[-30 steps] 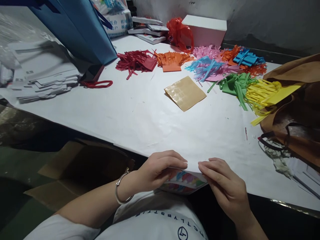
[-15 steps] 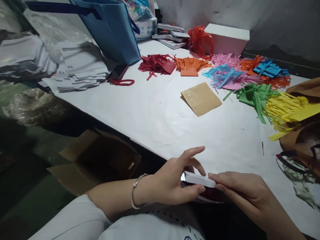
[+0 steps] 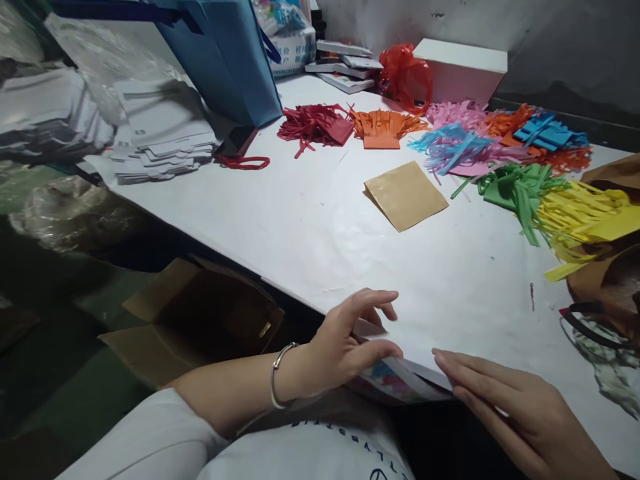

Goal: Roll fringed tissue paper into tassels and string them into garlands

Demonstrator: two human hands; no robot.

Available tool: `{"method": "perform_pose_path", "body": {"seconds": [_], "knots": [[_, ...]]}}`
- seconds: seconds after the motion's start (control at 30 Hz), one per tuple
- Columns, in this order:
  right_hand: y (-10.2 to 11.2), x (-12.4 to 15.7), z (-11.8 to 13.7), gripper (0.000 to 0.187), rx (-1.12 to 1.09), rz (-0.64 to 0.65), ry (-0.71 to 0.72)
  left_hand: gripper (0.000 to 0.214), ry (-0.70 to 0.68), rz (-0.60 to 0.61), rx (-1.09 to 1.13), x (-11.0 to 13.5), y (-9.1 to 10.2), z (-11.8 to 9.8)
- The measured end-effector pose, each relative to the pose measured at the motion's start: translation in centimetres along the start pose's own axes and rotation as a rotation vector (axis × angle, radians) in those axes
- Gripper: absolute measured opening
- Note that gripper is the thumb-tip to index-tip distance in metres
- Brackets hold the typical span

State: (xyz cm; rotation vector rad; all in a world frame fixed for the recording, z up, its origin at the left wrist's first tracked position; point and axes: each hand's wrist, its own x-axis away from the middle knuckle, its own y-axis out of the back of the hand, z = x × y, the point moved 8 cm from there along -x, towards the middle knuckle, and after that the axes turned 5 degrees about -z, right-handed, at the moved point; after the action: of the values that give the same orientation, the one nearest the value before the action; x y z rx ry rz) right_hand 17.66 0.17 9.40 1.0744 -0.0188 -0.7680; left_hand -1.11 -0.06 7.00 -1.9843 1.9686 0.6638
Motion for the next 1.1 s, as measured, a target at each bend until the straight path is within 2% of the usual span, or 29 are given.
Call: {"method": "perform_pose_path", "body": {"seconds": [0.07,0.13,0.2,0.23,0.3,0.4,0.53,0.6,0.67,0.77,0.83,0.97,1.03,1.1], "knots": [[0.1,0.7,-1.0,0.042,-0.036,-0.009,-0.052,0.029,-0.199,-0.015,-0.226,-0.2,0.0,-1.6],[0.0,0.9,-1.3,0.044,-0.081,-0.015,-0.088,0.011,-0.434,0.054,-0.463,0.1,-1.4,-3.5],[-0.2,0.8,-1.3,0.045,-0.12,-0.012,-0.121,0.003,-0.529,0.175,-0.609,0.3,-3.2,-4.2],[-0.3,0.7,-1.3,0.045,-0.137,-0.006,-0.138,0.009,-0.518,0.232,-0.638,0.3,-3.8,-4.3],[-0.5,0.7,-1.3,0.045,-0.16,0.005,-0.165,0.017,-0.464,0.302,-0.65,0.0,-4.6,-4.3],[-1.2,1.1,-1.0,0.046,-0.158,-0.001,-0.162,0.017,-0.423,0.323,-0.611,-0.4,-4.6,-4.4],[-1.3,2.2,-0.5,0.049,-0.105,-0.277,-0.163,0.013,-0.346,0.27,-0.599,-1.3,-2.8,-3.4],[-1.7,2.6,-0.4,0.048,-0.129,-0.389,-0.185,0.016,-0.286,0.32,-0.514,-1.4,-2.2,-2.4],[-2.3,2.8,-0.3,0.045,-0.188,-0.432,-0.214,0.022,-0.238,0.379,-0.36,-1.2,-1.6,-1.7],[-2.4,2.3,-0.3,0.041,-0.237,-0.477,-0.241,0.027,-0.168,0.363,-0.152,-1.0,-0.2,-1.1],[-2.3,1.3,0.0,0.043,-0.206,-0.477,-0.2,0.026,-0.025,0.292,-0.034,-1.1,1.1,-0.1],[-3.1,-1.7,0.5,0.043,-0.134,-0.387,-0.081,0.036,0.347,0.045,0.097,-0.7,3.9,2.6],[-3.9,-3.1,0.3,0.038,-0.164,-0.345,-0.082,0.035,0.501,-0.001,0.121,0.0,4.7,3.8],[-4.5,-4.3,0.4,0.041,-0.158,-0.311,-0.054,0.026,0.598,-0.006,0.16,0.8,5.2,4.6]]}}
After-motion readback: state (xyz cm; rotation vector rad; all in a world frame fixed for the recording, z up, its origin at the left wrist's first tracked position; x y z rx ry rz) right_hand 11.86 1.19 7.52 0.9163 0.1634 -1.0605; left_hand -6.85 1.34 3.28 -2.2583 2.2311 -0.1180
